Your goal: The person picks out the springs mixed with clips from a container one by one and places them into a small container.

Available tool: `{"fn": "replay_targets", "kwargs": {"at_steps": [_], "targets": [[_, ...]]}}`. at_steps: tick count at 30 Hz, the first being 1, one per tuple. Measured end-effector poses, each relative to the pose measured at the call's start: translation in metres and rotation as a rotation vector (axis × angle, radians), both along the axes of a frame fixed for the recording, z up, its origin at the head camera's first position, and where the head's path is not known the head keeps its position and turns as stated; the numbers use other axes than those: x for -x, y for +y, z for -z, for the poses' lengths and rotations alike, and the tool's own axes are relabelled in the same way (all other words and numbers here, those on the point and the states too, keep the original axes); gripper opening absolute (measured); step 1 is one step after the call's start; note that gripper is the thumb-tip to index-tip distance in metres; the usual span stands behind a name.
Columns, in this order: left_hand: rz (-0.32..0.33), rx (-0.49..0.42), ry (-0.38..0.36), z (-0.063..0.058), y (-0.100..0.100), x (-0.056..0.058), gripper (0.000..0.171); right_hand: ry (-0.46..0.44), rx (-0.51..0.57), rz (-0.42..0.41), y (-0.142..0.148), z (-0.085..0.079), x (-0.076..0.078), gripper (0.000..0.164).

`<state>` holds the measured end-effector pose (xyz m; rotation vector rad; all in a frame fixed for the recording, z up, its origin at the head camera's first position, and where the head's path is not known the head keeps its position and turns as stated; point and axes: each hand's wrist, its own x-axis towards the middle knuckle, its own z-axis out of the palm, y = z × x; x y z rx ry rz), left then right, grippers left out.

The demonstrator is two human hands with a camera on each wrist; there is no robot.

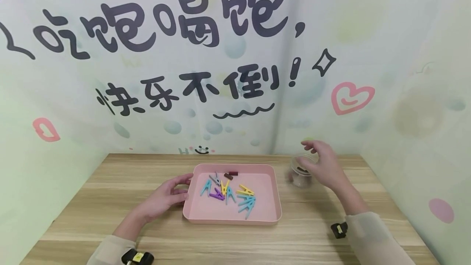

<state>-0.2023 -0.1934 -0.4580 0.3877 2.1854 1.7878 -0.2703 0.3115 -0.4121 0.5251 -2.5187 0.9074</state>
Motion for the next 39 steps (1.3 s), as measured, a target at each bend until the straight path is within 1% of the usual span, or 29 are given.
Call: {"fn": "replay_targets", "kwargs": {"at_steps": [5,9,13,19,22,27,34,39], "targets": [[0.001,-0.005,0.001,0.000,0.000,0.000,0.065,-0.005,-0.016,-0.030,-0.017,-0.010,-0.003,0.046],[0.004,-0.005,0.002,0.000,-0.001,0.000,0.065,-0.016,-0.035,-0.072,-0.031,-0.017,-0.004,0.045],[0.006,-0.001,0.006,0.000,-0.001,0.000,0.064,-0.041,-0.044,-0.115,-0.045,-0.022,-0.003,0.043],[0.007,-0.001,0.007,0.000,-0.001,0.000,0.064,-0.082,-0.057,-0.185,-0.064,-0.024,0.004,0.042],[0.004,0.003,0.005,0.000,-0.001,0.000,0.065,-0.121,-0.047,-0.223,-0.071,-0.026,0.008,0.042],[0.001,0.010,0.008,0.000,-0.001,0.000,0.065,-0.218,-0.033,-0.275,-0.082,-0.028,0.014,0.042],[-0.002,0.014,0.008,0.000,0.000,0.000,0.065,-0.280,-0.065,-0.389,-0.096,-0.026,0.029,0.048],[0.001,0.013,0.015,0.000,0.000,0.000,0.064,-0.359,-0.095,-0.441,-0.108,-0.022,0.039,0.047]]}}
